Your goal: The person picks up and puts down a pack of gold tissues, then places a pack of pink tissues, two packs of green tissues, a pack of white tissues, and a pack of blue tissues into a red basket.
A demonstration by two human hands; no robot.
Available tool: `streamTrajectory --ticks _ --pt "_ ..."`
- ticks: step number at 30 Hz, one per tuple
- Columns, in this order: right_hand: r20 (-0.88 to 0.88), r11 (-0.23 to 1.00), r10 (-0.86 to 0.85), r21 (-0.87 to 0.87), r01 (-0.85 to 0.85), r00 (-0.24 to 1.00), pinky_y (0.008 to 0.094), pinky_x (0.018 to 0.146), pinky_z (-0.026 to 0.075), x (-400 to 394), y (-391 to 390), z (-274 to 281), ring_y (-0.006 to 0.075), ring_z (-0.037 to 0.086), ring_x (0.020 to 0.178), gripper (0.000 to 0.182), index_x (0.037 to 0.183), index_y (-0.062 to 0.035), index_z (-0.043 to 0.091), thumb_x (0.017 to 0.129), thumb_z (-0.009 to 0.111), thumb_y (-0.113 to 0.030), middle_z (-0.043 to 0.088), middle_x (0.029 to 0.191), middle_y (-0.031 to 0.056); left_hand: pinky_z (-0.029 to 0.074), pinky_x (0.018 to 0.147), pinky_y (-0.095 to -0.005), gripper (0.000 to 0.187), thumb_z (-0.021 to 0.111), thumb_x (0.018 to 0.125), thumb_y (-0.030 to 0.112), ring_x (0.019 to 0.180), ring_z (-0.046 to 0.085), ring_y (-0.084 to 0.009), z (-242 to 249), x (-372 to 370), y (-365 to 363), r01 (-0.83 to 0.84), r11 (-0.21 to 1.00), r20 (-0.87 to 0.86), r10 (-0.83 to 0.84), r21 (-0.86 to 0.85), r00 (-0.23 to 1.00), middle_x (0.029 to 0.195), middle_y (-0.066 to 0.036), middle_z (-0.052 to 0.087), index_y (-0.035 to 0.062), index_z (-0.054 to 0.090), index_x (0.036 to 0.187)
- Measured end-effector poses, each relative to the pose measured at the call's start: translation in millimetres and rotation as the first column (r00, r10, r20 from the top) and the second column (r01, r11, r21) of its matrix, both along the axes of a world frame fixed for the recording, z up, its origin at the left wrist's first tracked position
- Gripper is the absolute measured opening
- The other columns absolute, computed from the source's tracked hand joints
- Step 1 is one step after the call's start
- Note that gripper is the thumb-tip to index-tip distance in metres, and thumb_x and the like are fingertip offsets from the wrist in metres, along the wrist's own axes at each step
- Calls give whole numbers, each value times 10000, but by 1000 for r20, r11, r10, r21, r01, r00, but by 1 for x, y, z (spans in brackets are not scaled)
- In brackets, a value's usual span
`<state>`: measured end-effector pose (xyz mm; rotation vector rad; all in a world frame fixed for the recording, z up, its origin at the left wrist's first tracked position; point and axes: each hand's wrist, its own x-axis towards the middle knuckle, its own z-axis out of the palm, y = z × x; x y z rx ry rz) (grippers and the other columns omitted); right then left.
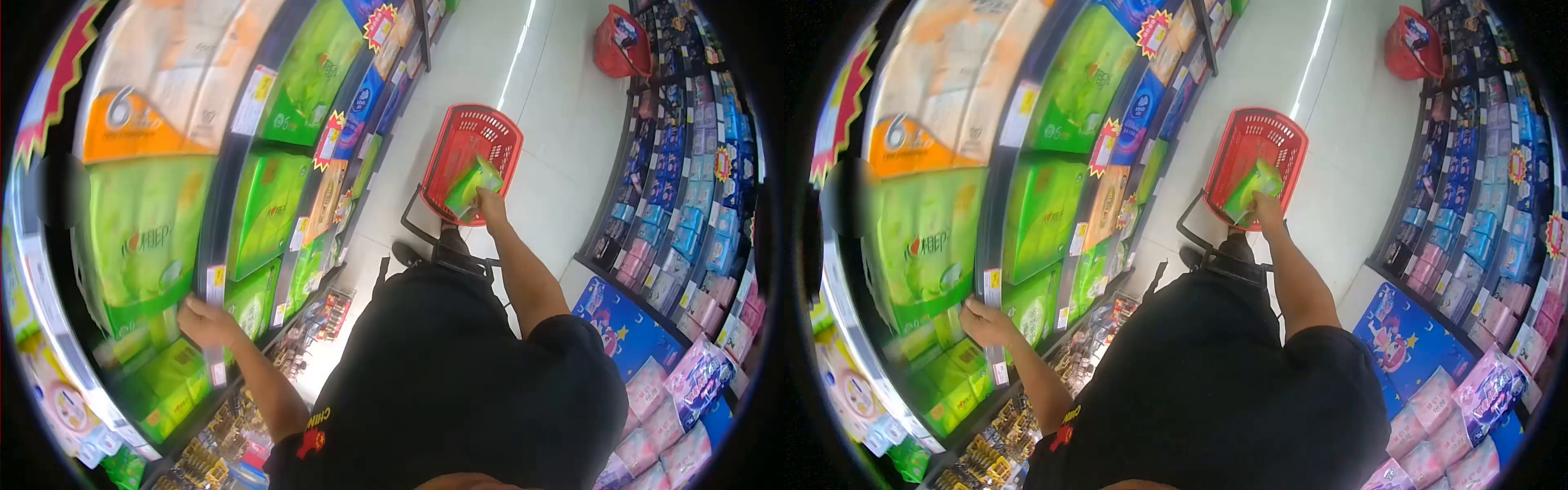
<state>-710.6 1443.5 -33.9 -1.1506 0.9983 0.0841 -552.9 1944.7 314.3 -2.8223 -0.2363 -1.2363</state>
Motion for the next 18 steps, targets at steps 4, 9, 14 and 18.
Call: streamTrajectory --ticks 4,9,14,18 --pt "-107 977 164 -123 -176 981 359 635 484 -10 -16 -66 236 632 708 328 847 29 646 921 556 -278 658 808 132 477 751 -474 425 455 999 341 844 612 -381 -6 3 5 -7 1000 -43 9 28 999 936 -199 660 -1 698 925" --pt "-300 887 349 -200 -416 888 378 692 487 -18 -25 -139 252 636 818 325 997 33 669 899 567 -260 664 957 149 466 783 -494 488 380 1017 387 880 598 -413 -8 6 2 -91 996 -81 93 25 992 960 -220 637 -5 665 965" --pt "-477 923 322 -33 -383 817 382 721 496 -4 -28 -133 247 633 820 397 1084 40 654 914 560 -306 662 953 146 455 777 -504 489 366 1016 396 866 580 -422 -13 8 3 -117 993 -74 117 12 990 962 -238 617 -27 607 974" --pt "-440 756 532 -139 -640 723 385 709 500 -12 -32 -179 247 630 773 433 1100 22 649 929 558 -365 659 910 152 442 749 -502 517 334 1016 419 823 553 -425 -16 9 9 -118 993 -76 116 -15 990 923 -250 586 -35 576 972"
